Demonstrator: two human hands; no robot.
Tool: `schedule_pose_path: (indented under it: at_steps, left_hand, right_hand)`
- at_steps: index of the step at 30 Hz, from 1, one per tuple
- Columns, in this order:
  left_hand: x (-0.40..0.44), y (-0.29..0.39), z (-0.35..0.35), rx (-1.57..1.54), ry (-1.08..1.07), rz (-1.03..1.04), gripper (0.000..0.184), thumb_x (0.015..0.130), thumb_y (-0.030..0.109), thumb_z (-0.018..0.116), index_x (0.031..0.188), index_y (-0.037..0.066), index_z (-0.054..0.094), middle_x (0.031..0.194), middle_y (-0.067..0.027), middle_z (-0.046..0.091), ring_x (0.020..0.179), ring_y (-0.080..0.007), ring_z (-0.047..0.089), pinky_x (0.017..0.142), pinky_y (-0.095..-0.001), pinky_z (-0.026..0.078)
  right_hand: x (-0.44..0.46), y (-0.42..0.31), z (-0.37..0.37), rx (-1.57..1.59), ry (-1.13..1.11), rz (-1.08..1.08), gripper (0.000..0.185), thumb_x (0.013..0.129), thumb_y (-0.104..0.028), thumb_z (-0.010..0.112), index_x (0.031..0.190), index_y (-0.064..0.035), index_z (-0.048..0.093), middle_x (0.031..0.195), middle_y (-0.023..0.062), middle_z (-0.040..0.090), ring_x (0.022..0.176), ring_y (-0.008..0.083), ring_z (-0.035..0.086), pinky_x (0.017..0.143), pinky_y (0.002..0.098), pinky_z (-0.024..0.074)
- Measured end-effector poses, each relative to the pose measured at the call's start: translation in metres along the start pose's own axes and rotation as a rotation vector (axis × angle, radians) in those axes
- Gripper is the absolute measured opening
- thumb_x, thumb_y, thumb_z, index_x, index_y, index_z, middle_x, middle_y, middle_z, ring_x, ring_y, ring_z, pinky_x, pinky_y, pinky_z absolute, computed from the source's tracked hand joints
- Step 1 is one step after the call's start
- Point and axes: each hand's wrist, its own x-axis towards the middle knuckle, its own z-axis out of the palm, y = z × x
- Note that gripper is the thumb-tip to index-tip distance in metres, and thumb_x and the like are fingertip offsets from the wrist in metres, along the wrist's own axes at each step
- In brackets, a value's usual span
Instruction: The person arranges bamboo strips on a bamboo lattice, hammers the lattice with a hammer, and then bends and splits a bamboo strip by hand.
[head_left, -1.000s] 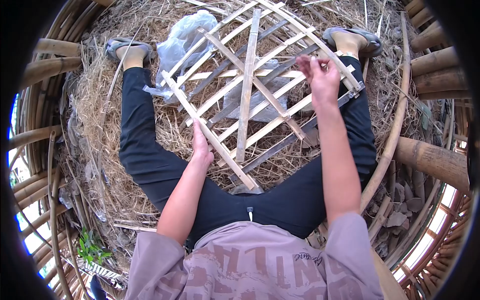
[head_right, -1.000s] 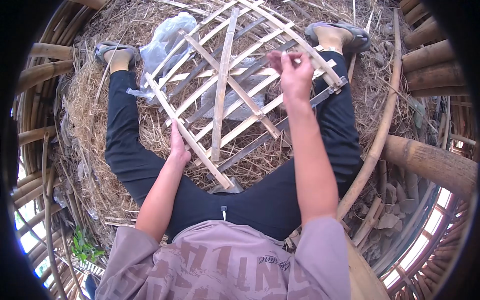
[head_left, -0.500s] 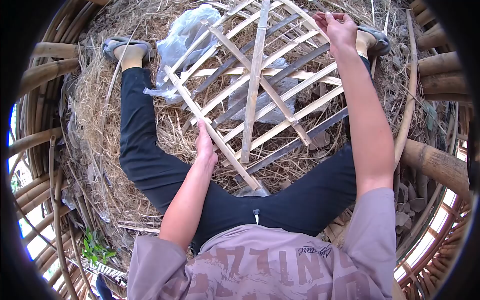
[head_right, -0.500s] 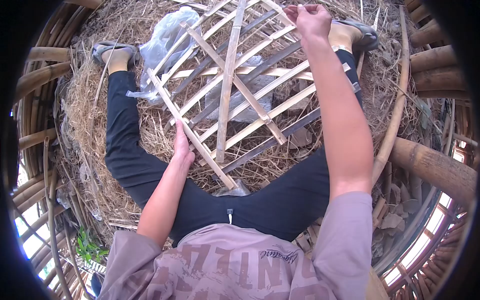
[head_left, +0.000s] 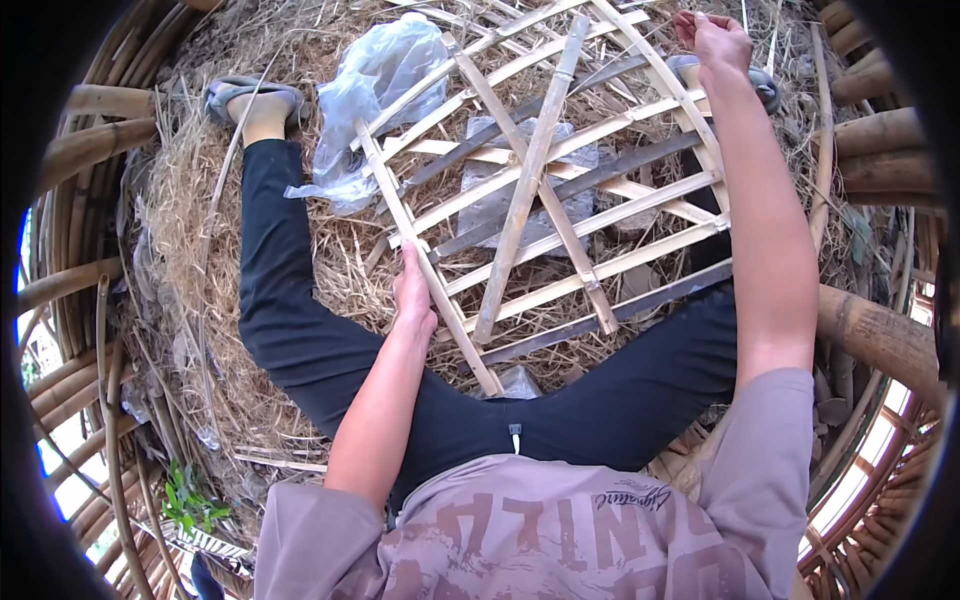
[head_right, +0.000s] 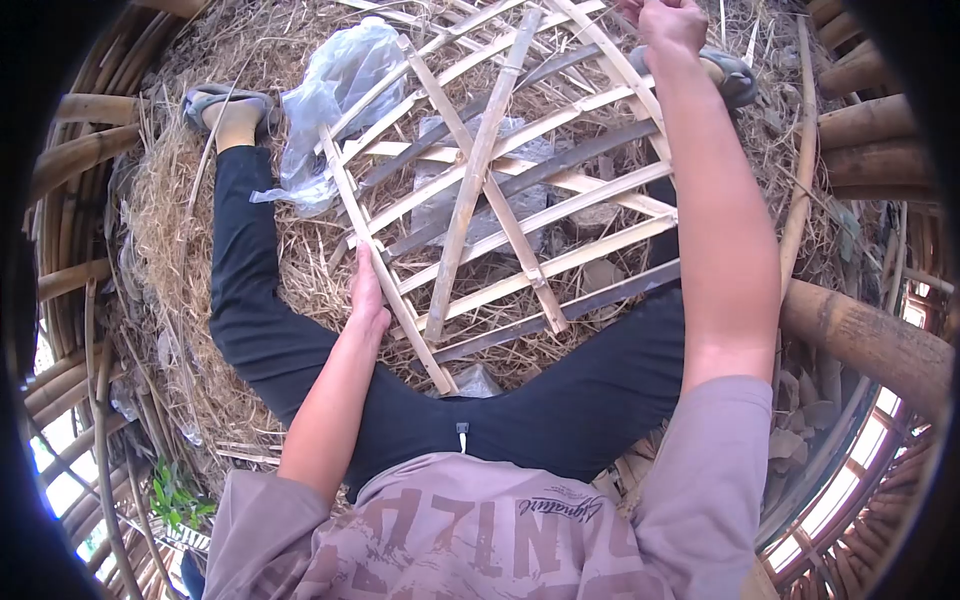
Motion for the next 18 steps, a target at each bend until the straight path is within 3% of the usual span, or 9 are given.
schedule_pose_path:
  at_steps: [4, 6, 7, 9, 12, 13, 18]
  left_hand:
    - [0.001, -0.003, 0.001, 0.021, -0.032, 0.03, 0.062, 0.09, 0.063, 0.051, 0.1, 0.003, 0.066, 0.085, -0.0056, 0.061, 0.075, -0.0156, 0.056, 0.071, -0.0325, 0.048]
    - [0.001, -0.003, 0.0, 0.003, -0.053, 0.045, 0.059, 0.091, 0.062, 0.051, 0.096, 0.004, 0.066, 0.081, -0.0041, 0.06, 0.071, -0.0142, 0.055, 0.067, -0.0314, 0.047]
    - [-0.001, -0.002, 0.002, -0.026, -0.053, 0.047, 0.046, 0.092, 0.058, 0.052, 0.087, 0.014, 0.062, 0.072, 0.001, 0.053, 0.061, -0.0109, 0.051, 0.054, -0.0303, 0.044]
    - [-0.003, 0.0, 0.003, -0.04, -0.055, 0.04, 0.045, 0.092, 0.057, 0.053, 0.086, 0.014, 0.062, 0.071, 0.0012, 0.053, 0.059, -0.0107, 0.05, 0.053, -0.0297, 0.043]
    - [-0.001, -0.001, 0.001, -0.035, -0.043, 0.056, 0.05, 0.092, 0.058, 0.052, 0.088, 0.01, 0.064, 0.069, -0.0004, 0.055, 0.06, -0.0117, 0.051, 0.055, -0.0295, 0.044]
    - [0.0, -0.002, 0.001, -0.031, -0.038, 0.066, 0.052, 0.092, 0.058, 0.052, 0.089, 0.008, 0.065, 0.069, -0.0013, 0.055, 0.06, -0.0122, 0.052, 0.056, -0.0296, 0.044]
    - [0.006, -0.005, -0.008, -0.081, 0.004, 0.064, 0.05, 0.09, 0.058, 0.055, 0.086, 0.009, 0.065, 0.068, -0.0007, 0.055, 0.057, -0.012, 0.051, 0.053, -0.0295, 0.044]
  right_hand:
    - [-0.003, -0.023, -0.01, -0.16, 0.1, -0.041, 0.01, 0.09, -0.005, 0.058, 0.099, -0.0032, 0.054, 0.084, 0.0163, 0.067, 0.063, 0.025, 0.067, 0.054, 0.0347, 0.057]
    - [0.004, -0.026, -0.017, -0.215, 0.122, -0.061, 0.007, 0.089, -0.004, 0.059, 0.095, -0.0013, 0.055, 0.08, 0.0154, 0.067, 0.065, 0.0238, 0.068, 0.051, 0.0351, 0.0555]
    - [0.002, -0.033, -0.02, -0.232, 0.112, -0.052, 0.005, 0.089, -0.004, 0.059, 0.093, -0.0014, 0.056, 0.079, 0.0148, 0.067, 0.066, 0.0232, 0.068, 0.051, 0.0349, 0.0552]
    - [-0.002, -0.043, -0.021, -0.225, 0.121, -0.034, 0.004, 0.09, -0.005, 0.058, 0.092, -0.0011, 0.058, 0.075, 0.013, 0.068, 0.066, 0.0218, 0.068, 0.051, 0.0345, 0.0547]
    - [0.052, -0.018, -0.052, -0.256, 0.135, -0.059, 0.011, 0.091, -0.009, 0.059, 0.099, -0.0009, 0.06, 0.08, 0.0141, 0.069, 0.065, 0.0218, 0.068, 0.055, 0.0341, 0.0558]
    - [0.085, -0.019, -0.07, -0.051, 0.201, -0.097, 0.018, 0.091, 0.008, 0.052, 0.106, 0.0086, 0.04, 0.097, 0.0249, 0.063, 0.081, 0.0308, 0.069, 0.075, 0.0376, 0.061]
    - [0.104, -0.147, -0.177, -0.028, 0.256, -0.092, 0.016, 0.094, 0.001, 0.051, 0.108, 0.0089, 0.05, 0.106, 0.0218, 0.064, 0.095, 0.0287, 0.066, 0.088, 0.0367, 0.0562]
